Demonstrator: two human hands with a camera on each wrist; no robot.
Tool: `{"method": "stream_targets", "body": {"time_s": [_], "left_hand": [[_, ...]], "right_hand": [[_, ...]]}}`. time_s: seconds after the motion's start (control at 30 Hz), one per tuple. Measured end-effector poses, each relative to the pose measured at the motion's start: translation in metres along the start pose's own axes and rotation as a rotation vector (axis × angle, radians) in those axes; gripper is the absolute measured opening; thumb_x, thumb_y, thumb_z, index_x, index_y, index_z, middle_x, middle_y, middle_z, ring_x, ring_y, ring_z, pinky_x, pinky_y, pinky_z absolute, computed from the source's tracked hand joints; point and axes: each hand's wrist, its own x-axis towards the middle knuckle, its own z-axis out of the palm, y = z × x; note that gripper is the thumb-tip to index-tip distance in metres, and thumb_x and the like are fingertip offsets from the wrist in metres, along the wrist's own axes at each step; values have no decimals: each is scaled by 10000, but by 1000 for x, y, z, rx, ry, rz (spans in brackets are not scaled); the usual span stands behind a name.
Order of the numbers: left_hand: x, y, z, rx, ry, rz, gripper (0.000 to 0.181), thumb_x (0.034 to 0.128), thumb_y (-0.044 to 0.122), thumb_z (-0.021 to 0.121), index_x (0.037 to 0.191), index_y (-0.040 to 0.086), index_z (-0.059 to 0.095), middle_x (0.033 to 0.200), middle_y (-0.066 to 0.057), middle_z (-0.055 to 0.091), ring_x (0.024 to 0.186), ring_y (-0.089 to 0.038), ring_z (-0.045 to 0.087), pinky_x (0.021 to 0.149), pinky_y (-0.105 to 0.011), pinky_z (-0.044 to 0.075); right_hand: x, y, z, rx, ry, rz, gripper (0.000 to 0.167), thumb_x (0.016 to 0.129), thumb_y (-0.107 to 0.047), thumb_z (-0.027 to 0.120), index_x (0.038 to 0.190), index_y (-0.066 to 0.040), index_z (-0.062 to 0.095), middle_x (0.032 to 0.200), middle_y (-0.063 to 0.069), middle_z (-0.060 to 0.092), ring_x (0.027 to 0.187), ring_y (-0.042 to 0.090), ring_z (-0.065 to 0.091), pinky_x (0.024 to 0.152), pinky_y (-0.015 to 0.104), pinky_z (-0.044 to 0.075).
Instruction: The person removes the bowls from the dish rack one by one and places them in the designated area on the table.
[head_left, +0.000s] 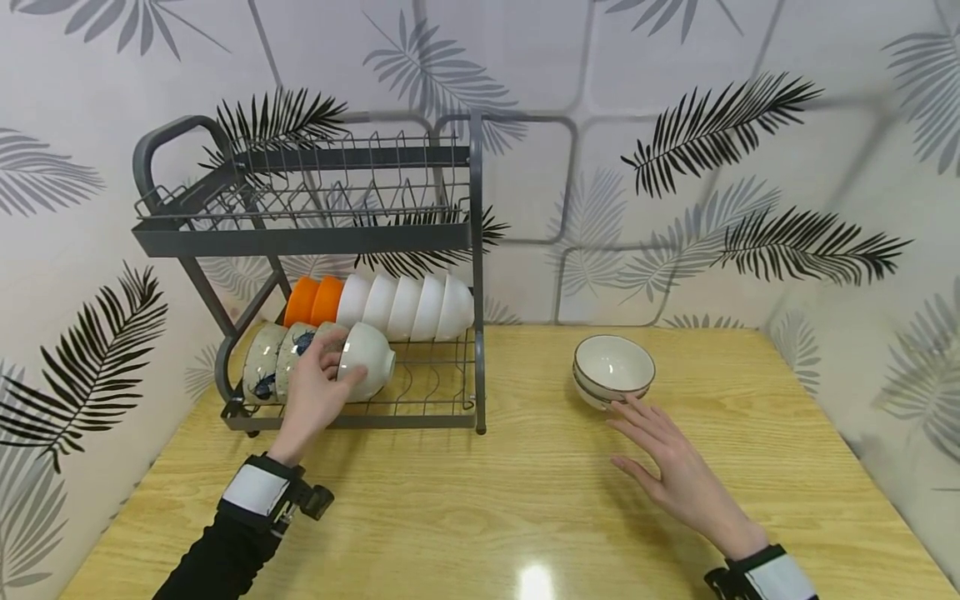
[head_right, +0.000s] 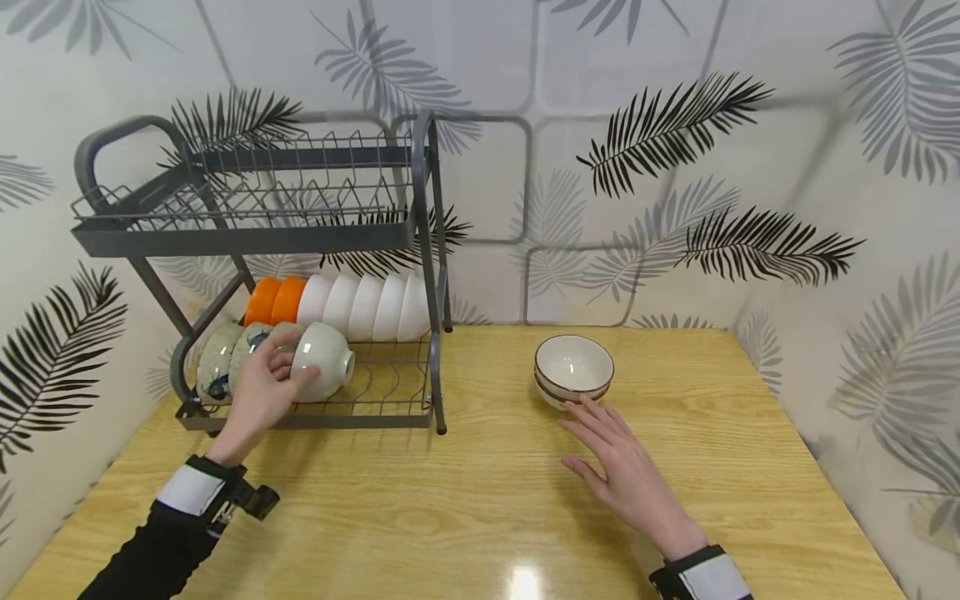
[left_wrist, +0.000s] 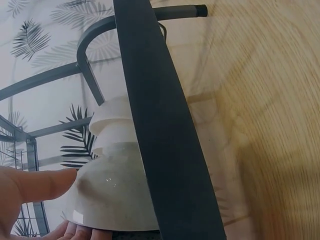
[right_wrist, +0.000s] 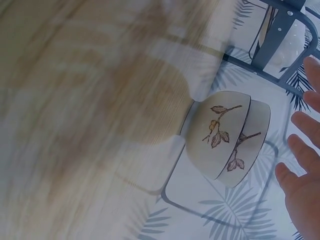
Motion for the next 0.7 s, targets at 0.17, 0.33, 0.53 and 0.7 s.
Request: {"method": "stream_targets", "body": {"time_s": [0.17,0.33,0.53,0.7], "left_hand": [[1,-1,1,28,14,6,538,920,55,703,1408,-56,505,1130,-306,679,998,-382,689,872,-401,569],[1,-2,3,45,24,13,444,908,118,746,1292,-66,620,1077,-289,707,971,-347,697,832,-328,574],[4,-6,10,-46,-26,19,320,943,91,698,1197,-95,643,1128,-304,688,907,-208,691,723,-108,502],[4,-9,14,-124,-46,7,300,964,87,667,1201,-92,623,1180,-307,664,816,23,597,727,-99,490]], "right_hand": [[-2,0,-1,-5,-3,15,532,763,-48,823,1269,-32,657,1405,234,591,1491,245,397,1260,142,62],[-4,1,-2,-18,0,25,535,762,-54,825,1270,-44,659,1407,228,591,1480,251,412,1256,138,60],[-5,3,-3,-15,15,20,535,743,-39,829,1252,-23,665,1390,240,599,1475,252,420,1259,141,68],[-7,4,-4,-6,34,5,551,720,-28,823,1247,0,663,1367,259,605,1521,106,319,1263,145,74]]}}
